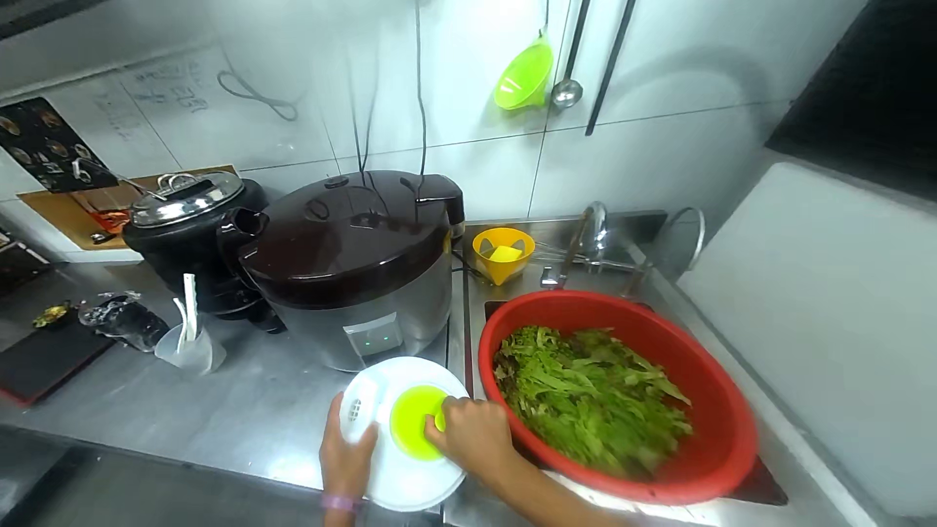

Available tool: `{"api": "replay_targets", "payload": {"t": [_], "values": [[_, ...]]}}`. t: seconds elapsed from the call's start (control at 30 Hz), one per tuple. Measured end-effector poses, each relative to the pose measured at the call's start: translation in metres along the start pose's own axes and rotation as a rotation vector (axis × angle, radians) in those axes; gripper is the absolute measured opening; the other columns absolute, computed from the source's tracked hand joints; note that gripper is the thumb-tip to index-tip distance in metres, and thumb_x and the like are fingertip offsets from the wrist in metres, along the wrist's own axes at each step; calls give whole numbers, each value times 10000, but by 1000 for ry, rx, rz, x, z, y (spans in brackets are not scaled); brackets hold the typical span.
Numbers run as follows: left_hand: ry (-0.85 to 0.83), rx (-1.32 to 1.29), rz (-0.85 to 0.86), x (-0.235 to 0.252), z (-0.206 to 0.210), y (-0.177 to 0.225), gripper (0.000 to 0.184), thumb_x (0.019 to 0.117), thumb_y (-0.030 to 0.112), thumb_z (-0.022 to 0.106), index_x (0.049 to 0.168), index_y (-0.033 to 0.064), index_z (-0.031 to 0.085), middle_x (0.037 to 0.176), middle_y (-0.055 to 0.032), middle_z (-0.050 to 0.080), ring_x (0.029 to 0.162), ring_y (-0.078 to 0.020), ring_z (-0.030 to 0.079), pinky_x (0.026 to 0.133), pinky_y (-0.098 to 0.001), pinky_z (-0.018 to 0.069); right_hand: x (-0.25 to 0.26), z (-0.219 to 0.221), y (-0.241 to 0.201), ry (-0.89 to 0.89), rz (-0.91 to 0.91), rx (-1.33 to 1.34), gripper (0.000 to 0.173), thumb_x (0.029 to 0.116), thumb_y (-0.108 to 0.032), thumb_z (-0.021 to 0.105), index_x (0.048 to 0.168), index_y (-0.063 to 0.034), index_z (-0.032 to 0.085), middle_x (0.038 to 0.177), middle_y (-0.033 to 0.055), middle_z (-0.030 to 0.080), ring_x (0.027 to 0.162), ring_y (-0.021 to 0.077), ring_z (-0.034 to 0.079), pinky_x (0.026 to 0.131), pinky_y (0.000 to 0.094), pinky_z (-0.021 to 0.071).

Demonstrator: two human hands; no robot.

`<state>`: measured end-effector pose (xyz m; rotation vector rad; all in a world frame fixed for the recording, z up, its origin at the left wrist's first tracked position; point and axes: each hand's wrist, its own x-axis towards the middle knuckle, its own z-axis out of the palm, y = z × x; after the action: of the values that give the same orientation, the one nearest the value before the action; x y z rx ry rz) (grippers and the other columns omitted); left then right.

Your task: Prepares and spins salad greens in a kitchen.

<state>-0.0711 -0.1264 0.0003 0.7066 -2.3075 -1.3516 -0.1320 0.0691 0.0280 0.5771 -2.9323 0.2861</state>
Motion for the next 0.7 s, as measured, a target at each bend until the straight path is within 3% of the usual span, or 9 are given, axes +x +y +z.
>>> {"api": "replay_targets", "payload": {"t": [0.53,0.7], "values": [[8,-28,-22,2,1,-1,832,792,172,782,1537,73,424,1419,-172,588,1248,-253,615,1031,-464,508,0,9,2,82,16,6,562,912,-589,506,767,-80,695,670,99,680,656,271,716,541,455,510],[19,-30,4,0,1,0,826,784,140,776,1533,82,432,1434,-183,576,1275,-278,598,1041,-498,495,-1,10,3,89,44,68,565,901,-603,527,768,-80,694,672,101,680,663,276,716,552,464,518]]}}
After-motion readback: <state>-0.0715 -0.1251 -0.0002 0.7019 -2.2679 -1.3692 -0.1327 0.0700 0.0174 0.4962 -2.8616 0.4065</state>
